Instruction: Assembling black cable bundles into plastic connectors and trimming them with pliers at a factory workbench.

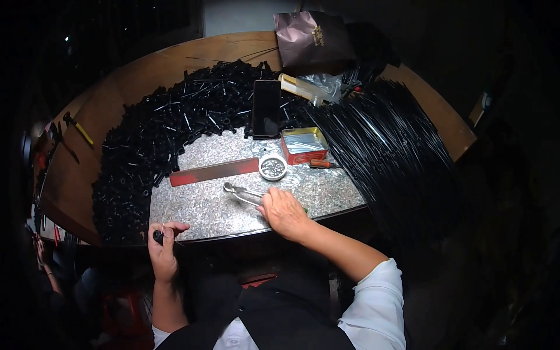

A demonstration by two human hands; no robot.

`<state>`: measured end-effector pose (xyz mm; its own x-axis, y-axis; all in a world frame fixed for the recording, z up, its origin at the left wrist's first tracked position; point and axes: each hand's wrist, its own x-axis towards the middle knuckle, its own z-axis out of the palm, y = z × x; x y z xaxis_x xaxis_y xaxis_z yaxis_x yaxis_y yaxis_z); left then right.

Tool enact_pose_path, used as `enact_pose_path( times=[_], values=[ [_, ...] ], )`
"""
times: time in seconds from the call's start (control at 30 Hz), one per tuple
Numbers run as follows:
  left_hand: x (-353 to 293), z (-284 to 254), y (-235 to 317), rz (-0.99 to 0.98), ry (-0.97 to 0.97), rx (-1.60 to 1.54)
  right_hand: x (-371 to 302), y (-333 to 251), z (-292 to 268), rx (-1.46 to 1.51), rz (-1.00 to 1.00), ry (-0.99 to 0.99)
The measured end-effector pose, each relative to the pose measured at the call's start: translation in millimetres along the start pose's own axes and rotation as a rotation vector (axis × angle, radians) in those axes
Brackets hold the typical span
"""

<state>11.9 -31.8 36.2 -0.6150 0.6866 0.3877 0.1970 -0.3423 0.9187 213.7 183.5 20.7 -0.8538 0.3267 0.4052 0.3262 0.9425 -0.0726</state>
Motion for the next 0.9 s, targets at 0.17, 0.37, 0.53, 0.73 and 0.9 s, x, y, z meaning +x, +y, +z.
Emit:
enact_pose_path(
  times=[0.17,0.37,0.53,0.73,0.9],
  values=[
    [-16.0,-4.8,-1.2,-0.082,-0.104,-0.08,13.1,-28.0,-29.7,0.456,0.036,0.16],
    [-13.2,11.3,-14.0,0.014,-0.112,0.158,17.7,-36.9,-70.0,0.201,-0.173,0.079],
    [-20.2,7.7,-12.1,-0.046,-0.197,-0.044,32.1,-55.0,-69.3,-0.094,-0.252,0.284],
    [-22.1,12.1,-1.2,-0.069,-0.183,-0.068,35.2,-58.5,-61.1,-0.324,-0.347,0.358],
    [-25.0,18.9,-2.0,-0.147,-0.058,-0.067,34.1,-60.7,-58.6,-0.277,-0.398,0.311]
  ],
)
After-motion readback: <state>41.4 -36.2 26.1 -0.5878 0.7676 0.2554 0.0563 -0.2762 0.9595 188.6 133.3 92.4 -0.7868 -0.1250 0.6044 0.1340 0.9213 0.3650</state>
